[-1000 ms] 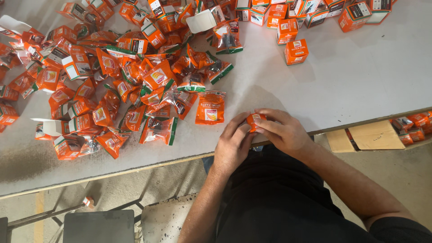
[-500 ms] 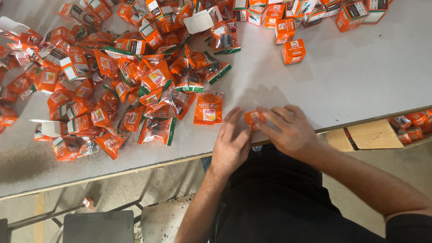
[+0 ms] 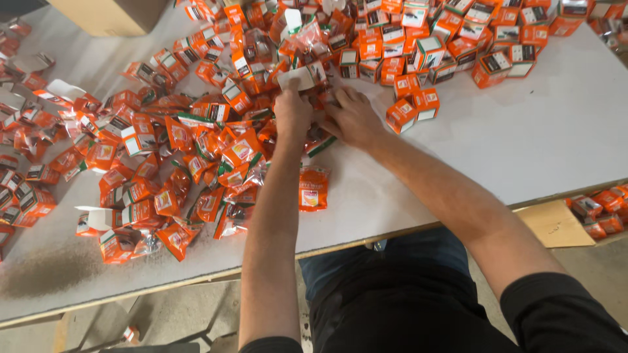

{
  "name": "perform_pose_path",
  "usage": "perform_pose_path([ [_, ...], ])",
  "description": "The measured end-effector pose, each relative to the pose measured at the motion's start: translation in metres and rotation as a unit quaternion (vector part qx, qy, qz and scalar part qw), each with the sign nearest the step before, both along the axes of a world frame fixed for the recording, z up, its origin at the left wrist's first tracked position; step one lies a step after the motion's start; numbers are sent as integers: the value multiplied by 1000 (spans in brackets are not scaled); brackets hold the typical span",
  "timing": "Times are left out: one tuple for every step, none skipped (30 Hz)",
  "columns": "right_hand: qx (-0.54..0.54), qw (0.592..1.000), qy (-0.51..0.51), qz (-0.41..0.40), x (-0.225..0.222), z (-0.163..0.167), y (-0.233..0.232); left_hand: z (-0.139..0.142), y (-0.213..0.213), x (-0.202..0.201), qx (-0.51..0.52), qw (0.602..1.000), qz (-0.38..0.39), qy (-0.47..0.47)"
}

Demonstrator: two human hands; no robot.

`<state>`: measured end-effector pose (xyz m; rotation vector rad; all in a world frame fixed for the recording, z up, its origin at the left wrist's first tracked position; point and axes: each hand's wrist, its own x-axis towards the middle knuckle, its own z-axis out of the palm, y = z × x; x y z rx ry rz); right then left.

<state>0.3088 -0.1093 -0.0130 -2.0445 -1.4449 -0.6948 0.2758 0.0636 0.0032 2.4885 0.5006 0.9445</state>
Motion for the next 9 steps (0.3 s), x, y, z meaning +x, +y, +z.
perform_pose_path([
  [-46, 998, 36, -18, 0, -3, -4, -7, 4, 5, 15, 1000, 7, 17],
  [-93, 992, 73, -37, -2, -5, -10, -7, 4, 6, 23, 999, 11, 31],
  [-100, 990, 88, -40, -6, -8, -20, -8, 3, 5, 22, 999, 12, 48],
  [-110, 988, 105, -41, -14, -13, -35, -11, 1, -3, 9, 1000, -7, 7],
  [-115, 985, 122, -44, -22, -20, -48, -9, 0, -15, 0, 999, -28, -36],
  [-78, 995, 68, -5, -33, -28, -62, 2, -4, -25, -5, 995, -51, -84],
  [-41, 998, 14, 35, -45, -34, -78, 14, -10, -42, -14, 992, -81, -100],
  [-54, 994, 48, 80, -56, -41, -93, 23, -20, -66, -26, 987, -108, -112],
  [-69, 986, 83, 126, -66, -49, -108, 30, -34, -94, -40, 982, -135, -123],
])
